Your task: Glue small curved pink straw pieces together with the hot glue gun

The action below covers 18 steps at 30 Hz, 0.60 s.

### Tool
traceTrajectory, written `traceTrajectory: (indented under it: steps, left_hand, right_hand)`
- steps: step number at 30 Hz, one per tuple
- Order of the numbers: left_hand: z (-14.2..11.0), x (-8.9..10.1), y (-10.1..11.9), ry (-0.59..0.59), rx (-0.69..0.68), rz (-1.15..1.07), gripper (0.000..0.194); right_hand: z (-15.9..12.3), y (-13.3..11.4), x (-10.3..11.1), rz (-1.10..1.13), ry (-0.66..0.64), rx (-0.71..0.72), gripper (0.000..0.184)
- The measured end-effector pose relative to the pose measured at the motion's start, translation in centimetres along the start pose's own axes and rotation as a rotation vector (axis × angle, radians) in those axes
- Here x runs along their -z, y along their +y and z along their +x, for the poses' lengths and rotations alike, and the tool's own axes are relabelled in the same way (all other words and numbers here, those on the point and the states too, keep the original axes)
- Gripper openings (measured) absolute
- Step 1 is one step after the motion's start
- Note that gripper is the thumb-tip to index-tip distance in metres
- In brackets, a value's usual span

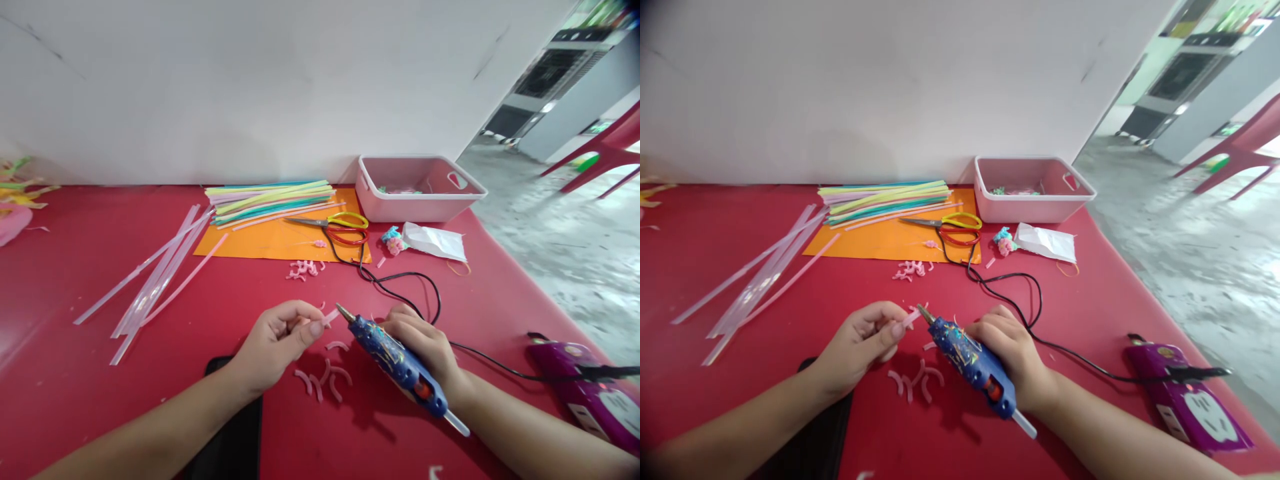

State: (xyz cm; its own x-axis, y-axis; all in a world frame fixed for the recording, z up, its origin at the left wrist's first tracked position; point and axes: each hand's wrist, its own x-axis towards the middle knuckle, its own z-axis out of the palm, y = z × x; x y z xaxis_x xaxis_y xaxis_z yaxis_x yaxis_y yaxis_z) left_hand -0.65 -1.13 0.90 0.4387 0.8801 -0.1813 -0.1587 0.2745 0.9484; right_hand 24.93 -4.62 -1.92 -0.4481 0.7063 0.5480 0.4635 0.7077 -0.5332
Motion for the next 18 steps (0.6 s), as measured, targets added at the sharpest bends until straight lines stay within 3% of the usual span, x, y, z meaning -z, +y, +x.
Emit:
traceTrajectory:
  steps: [8, 18]
  left_hand:
    - [0.17, -0.24, 0.26, 0.050, 0.006, 0.012, 0.046]
    - [0.25, -0.44, 0.46, 0.078, -0.008, 0.043, 0.032]
  right_hand:
    - [-0.42, 0.21, -0.16, -0.006, -0.014, -0.005, 0.018]
    - [-0.02, -0.02, -0.10, -0.012, -0.026, 0.015, 0.035]
